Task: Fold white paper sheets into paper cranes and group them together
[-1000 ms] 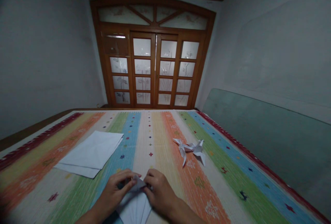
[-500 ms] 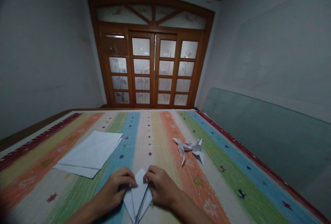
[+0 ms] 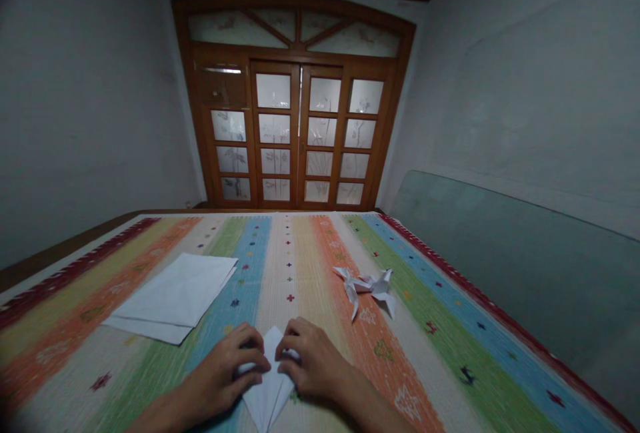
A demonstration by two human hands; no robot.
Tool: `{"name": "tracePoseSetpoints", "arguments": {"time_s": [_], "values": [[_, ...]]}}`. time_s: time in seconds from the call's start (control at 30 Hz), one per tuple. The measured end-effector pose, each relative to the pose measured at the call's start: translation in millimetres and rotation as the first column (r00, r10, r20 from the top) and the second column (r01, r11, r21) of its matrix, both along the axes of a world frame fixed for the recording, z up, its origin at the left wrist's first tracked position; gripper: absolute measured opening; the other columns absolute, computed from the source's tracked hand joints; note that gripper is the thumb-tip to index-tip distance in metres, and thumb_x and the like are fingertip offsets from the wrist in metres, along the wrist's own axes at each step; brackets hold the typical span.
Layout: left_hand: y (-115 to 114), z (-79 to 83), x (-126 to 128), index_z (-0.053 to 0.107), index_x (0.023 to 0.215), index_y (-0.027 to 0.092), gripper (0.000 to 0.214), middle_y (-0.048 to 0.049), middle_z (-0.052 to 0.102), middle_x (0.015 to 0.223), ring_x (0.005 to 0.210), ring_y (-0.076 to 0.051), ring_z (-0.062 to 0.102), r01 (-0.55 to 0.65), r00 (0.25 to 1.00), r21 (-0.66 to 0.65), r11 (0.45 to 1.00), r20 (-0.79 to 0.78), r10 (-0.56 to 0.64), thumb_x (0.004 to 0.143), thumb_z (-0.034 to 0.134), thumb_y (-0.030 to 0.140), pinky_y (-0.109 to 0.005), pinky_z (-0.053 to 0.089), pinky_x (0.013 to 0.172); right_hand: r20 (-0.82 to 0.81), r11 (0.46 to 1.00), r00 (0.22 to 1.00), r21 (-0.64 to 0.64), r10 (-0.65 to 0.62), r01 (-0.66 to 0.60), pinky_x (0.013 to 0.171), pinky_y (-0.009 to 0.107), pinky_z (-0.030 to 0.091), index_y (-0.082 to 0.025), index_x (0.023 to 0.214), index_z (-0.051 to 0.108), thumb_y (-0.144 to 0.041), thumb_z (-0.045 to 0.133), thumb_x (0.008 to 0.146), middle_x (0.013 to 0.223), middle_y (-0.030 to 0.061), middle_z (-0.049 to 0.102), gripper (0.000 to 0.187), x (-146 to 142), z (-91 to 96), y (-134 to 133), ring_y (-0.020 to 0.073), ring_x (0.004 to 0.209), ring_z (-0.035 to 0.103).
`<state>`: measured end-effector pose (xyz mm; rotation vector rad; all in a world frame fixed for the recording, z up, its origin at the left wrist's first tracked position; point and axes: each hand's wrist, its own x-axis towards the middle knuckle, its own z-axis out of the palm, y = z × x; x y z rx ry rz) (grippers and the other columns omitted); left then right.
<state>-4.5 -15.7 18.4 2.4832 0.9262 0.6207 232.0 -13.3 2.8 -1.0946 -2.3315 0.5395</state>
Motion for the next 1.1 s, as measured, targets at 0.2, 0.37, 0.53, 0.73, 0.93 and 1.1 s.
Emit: {"name": "tracePoseSetpoints", "arguments": {"time_s": [0.2, 0.37, 0.53, 0.73, 0.93, 1.1], "values": [[-1.9, 0.1, 0.1, 0.076, 0.098, 0.026, 0.030, -0.0043, 0.062, 0.111, 0.107, -0.026, 0.057, -0.018, 1.000, 0.003, 1.000, -0.026, 0.018, 0.075, 0.084, 0.008, -0.040, 0.042, 0.093, -0.007, 0.998, 1.000, -0.054, -0.028, 0.028, 0.086, 0.032, 0.049, -0.026, 0.112, 0.070, -0.035, 0.095, 0.061, 0.109, 0.0036, 0.060, 0.057, -0.9, 2.4, 1.3, 0.0228, 0.098, 0.061], [-2.8, 0.2, 0.9, 0.076, 0.099, 0.026, 0.027, -0.0049, 0.060, 0.113, 0.109, -0.026, 0.057, -0.019, 0.999, -0.031, 0.999, -0.037, 0.018, 0.077, 0.083, 0.011, -0.040, 0.043, 0.094, 0.060, 0.985, 0.983, 0.025, -0.172, 0.170, 0.090, 0.041, 0.047, -0.021, 0.118, 0.064, -0.036, 0.091, 0.066, 0.112, 0.0083, 0.057, 0.060, -1.1, 6.7, -0.9, 0.0286, 0.103, 0.056], [-4.3, 0.9, 2.2, 0.070, 0.116, 0.030, 0.045, -0.0036, 0.058, 0.116, 0.110, -0.023, 0.057, -0.015, 1.000, -0.139, 0.990, -0.011, 0.014, 0.079, 0.075, 0.004, -0.036, 0.045, 0.098, 0.027, 0.974, 0.974, 0.032, -0.226, 0.225, 0.087, 0.039, 0.045, -0.019, 0.099, 0.066, -0.023, 0.078, 0.079, 0.104, 0.0076, 0.059, 0.024, -2.0, 8.9, 0.2, 0.0268, 0.100, 0.056], [-6.2, -0.4, 0.4, 0.060, 0.129, 0.032, 0.059, -0.0042, 0.058, 0.122, 0.115, -0.025, 0.057, -0.024, 0.998, -0.197, 0.980, 0.045, 0.033, 0.078, 0.070, 0.004, -0.038, 0.044, 0.103, -0.139, 0.972, 0.963, -0.069, -0.232, 0.224, 0.084, 0.037, 0.046, -0.017, 0.090, 0.069, -0.015, 0.069, 0.081, 0.096, 0.0075, 0.063, 0.010, -5.2, 3.0, 3.7, 0.0248, 0.095, 0.059], [-5.9, -7.3, -1.2, 0.035, 0.150, 0.036, 0.088, -0.0044, 0.060, 0.124, 0.117, -0.026, 0.056, -0.034, 0.992, -0.219, 0.975, 0.112, 0.060, 0.074, 0.068, 0.004, -0.043, 0.041, 0.109, -0.428, 0.953, 0.880, -0.291, -0.208, 0.084, 0.073, 0.034, 0.046, -0.015, 0.090, 0.076, -0.043, 0.064, 0.089, 0.085, 0.0078, 0.069, 0.030, -5.4, -3.8, 13.8, 0.0231, 0.080, 0.062], [-4.7, -14.3, -2.8, 0.033, 0.152, 0.037, 0.087, -0.0042, 0.063, 0.125, 0.115, -0.025, 0.059, -0.031, 0.988, -0.185, 0.982, 0.146, 0.059, 0.078, 0.068, 0.008, -0.040, 0.042, 0.107, -0.603, 0.893, 0.770, -0.438, -0.206, -0.104, 0.071, 0.034, 0.047, -0.016, 0.096, 0.080, -0.072, 0.055, 0.087, 0.078, 0.0077, 0.072, 0.062, -7.5, -3.6, 10.8, 0.0233, 0.075, 0.064]]}}
